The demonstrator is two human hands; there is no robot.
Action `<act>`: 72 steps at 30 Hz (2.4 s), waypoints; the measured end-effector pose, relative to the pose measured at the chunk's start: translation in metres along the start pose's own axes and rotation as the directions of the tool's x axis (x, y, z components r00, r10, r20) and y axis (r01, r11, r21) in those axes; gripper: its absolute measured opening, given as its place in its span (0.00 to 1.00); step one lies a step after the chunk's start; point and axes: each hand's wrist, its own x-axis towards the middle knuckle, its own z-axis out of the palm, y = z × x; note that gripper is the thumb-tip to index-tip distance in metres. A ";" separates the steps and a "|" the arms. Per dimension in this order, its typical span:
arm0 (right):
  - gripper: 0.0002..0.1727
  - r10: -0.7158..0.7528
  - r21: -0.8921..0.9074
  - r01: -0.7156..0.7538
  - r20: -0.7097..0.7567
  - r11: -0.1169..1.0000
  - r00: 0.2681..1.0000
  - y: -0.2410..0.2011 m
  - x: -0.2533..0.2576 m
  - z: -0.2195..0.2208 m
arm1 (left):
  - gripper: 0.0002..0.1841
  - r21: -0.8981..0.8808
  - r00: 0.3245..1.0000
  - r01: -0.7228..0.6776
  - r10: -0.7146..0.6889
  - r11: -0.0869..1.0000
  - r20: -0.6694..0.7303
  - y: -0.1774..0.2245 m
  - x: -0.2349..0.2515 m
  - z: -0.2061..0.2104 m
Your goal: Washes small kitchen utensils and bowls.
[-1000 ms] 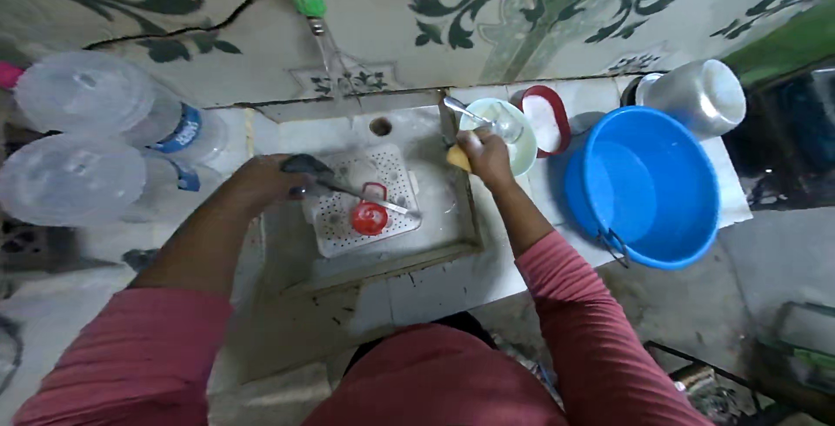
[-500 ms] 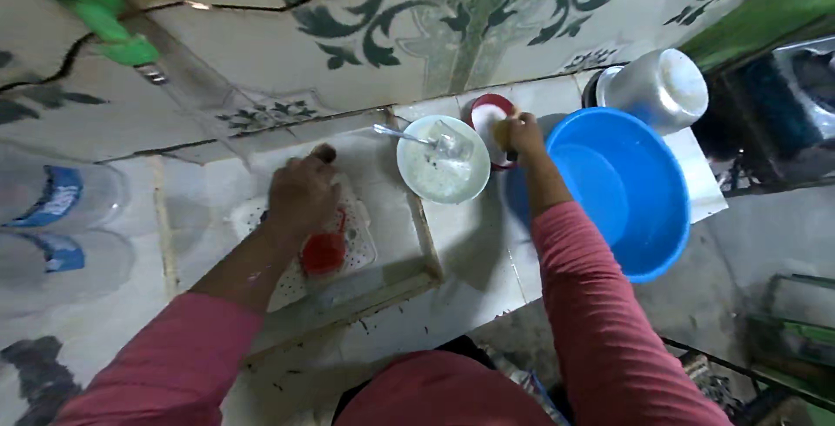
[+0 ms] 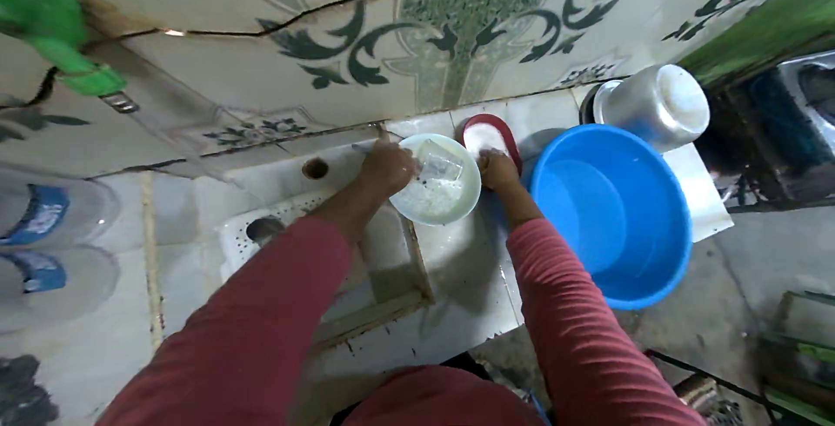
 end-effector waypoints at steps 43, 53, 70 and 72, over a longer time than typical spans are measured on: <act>0.18 0.128 0.999 -0.006 0.010 -0.035 0.992 -0.336 -0.163 0.098 | 0.17 -0.992 0.784 -0.109 -0.619 -0.056 -0.052 -0.064 -0.250 0.035; 0.19 -0.291 0.758 0.056 0.180 0.649 0.939 -0.304 -0.195 0.118 | 0.20 -0.986 0.686 -0.156 -0.725 -0.066 -0.060 -0.106 -0.232 0.029; 0.32 0.236 0.379 -0.132 -0.243 0.916 0.941 -0.030 -0.021 -0.039 | 0.23 -0.539 0.823 0.385 -0.543 0.749 -0.167 -0.063 -0.161 0.068; 0.28 0.184 0.231 -0.152 -0.122 0.961 0.975 -0.021 0.000 -0.036 | 0.20 -0.542 0.872 0.151 -0.370 0.827 -0.320 -0.026 -0.130 0.039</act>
